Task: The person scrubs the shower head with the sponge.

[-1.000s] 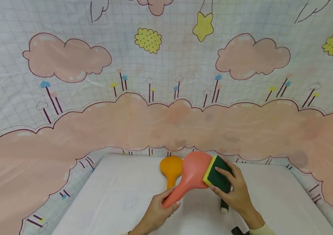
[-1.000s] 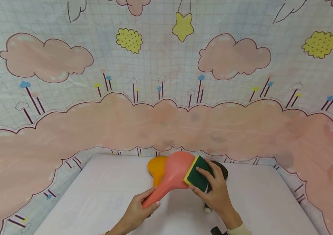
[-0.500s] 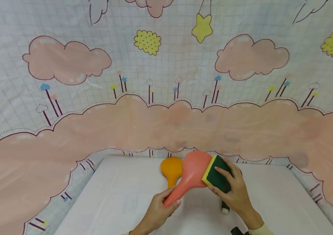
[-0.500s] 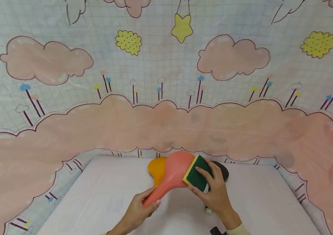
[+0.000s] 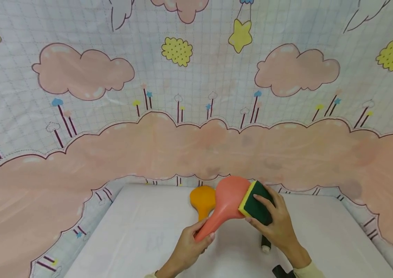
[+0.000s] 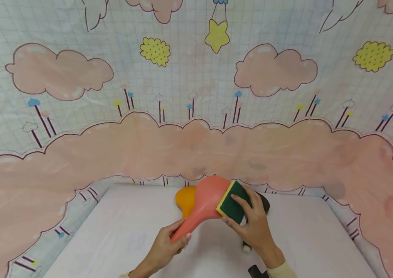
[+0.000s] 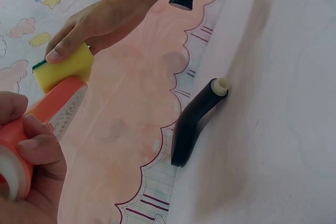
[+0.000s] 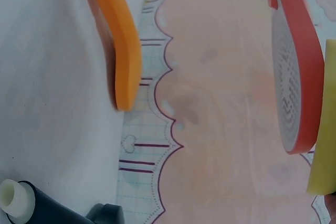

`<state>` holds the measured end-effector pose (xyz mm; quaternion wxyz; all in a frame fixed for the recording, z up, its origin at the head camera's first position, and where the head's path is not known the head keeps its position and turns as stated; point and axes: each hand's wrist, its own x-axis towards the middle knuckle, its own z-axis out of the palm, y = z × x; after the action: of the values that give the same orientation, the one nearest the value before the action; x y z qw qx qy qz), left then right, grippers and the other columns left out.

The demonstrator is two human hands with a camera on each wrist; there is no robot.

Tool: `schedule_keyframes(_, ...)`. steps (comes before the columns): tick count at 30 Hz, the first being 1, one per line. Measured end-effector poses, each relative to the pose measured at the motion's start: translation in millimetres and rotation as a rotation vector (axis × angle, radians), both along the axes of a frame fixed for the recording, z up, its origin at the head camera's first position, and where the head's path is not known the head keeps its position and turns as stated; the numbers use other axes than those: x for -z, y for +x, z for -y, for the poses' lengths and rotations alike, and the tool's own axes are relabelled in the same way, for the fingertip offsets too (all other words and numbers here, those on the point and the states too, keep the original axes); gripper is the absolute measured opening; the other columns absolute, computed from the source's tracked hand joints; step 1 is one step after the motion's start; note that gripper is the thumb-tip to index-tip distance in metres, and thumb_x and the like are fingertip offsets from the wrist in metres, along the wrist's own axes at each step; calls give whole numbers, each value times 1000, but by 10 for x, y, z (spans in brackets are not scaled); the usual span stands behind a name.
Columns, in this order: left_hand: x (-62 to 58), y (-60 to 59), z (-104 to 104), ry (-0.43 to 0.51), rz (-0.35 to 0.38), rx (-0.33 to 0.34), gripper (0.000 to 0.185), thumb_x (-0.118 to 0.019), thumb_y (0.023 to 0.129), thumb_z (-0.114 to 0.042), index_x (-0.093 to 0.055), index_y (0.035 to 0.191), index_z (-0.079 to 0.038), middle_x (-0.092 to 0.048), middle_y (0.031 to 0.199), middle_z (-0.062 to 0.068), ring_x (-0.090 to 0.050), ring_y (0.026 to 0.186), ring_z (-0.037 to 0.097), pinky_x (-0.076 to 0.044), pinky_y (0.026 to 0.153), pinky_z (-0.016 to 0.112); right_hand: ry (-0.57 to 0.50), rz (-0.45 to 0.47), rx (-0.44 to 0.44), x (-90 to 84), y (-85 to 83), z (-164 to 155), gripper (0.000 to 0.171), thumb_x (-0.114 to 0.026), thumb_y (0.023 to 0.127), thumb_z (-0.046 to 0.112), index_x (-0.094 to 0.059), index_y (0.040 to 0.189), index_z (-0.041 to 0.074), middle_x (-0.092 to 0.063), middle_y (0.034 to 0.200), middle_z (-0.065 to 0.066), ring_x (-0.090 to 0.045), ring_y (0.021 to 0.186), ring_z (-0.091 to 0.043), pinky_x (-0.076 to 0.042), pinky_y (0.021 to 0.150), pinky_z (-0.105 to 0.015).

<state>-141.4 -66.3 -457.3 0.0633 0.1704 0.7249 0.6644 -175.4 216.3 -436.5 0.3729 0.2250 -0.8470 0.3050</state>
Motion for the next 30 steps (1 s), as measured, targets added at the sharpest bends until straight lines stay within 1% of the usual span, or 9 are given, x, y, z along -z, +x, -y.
schedule_keyframes(3,1,-6,-14,-1,4,-6,55,-66,94,-20,-49,142,-2,-58,81,6,-48,55,3,-42,51,15,9,18,9,-3,-3,-4,71,-92,61,26,-64,127,17,-43,149,-17,-41,130,-28,-55,85,-31)
schedule_keyframes(5,10,-9,-21,4,10,-7,55,-66,94,-19,-48,143,-1,-58,82,6,-49,56,4,-43,51,16,17,30,16,-3,-4,-7,72,-92,61,26,-64,127,18,-43,150,-16,-41,131,-27,-55,86,-32)
schedule_keyframes(9,10,-13,-38,6,18,-10,55,-66,94,-19,-48,143,-1,-57,81,7,-49,56,5,-43,51,16,28,19,8,1,-29,-10,73,-92,61,26,-63,127,18,-43,149,-17,-41,129,-30,-57,83,-41)
schedule_keyframes(12,2,-21,-51,5,12,-16,55,-67,93,-19,-49,142,-2,-58,81,7,-49,55,4,-43,51,15,40,9,-6,-1,-56,-6,73,-91,60,26,-63,127,18,-44,148,-19,-42,129,-34,-56,81,-52)
schedule_keyframes(15,-2,-28,-63,5,11,-21,55,-67,93,-19,-49,142,-3,-58,81,7,-49,55,4,-43,51,16,42,16,-11,7,-60,2,72,-91,61,26,-63,126,19,-43,149,-18,-40,130,-35,-53,83,-57)
schedule_keyframes(18,-2,-26,-79,10,22,-28,55,-67,93,-17,-48,142,-2,-58,81,7,-49,55,4,-43,50,16,38,15,-19,29,-43,16,67,-89,64,30,-63,126,21,-41,150,-15,-39,132,-33,-50,85,-54)
schedule_keyframes(23,-6,-31,-141,34,39,-31,55,-66,93,-17,-48,143,-2,-57,78,5,-49,56,4,-43,51,16,15,-45,-61,52,-26,45,58,-81,68,31,-64,123,21,-44,148,-16,-39,132,-31,-44,85,-46)
schedule_keyframes(27,-24,-53,-206,50,39,-48,52,-65,94,-14,-49,142,-2,-56,76,5,-49,56,4,-42,50,15,17,-33,-70,48,-9,71,55,-82,69,34,-66,120,24,-45,145,-16,-39,130,-28,-47,88,-44)
schedule_keyframes(30,-40,-85,-245,77,45,-52,51,-64,95,-15,-49,141,0,-57,77,5,-49,57,4,-42,50,15,34,-27,-64,53,0,98,50,-81,74,44,-67,118,24,-45,145,-16,-40,129,-28,-49,90,-42)
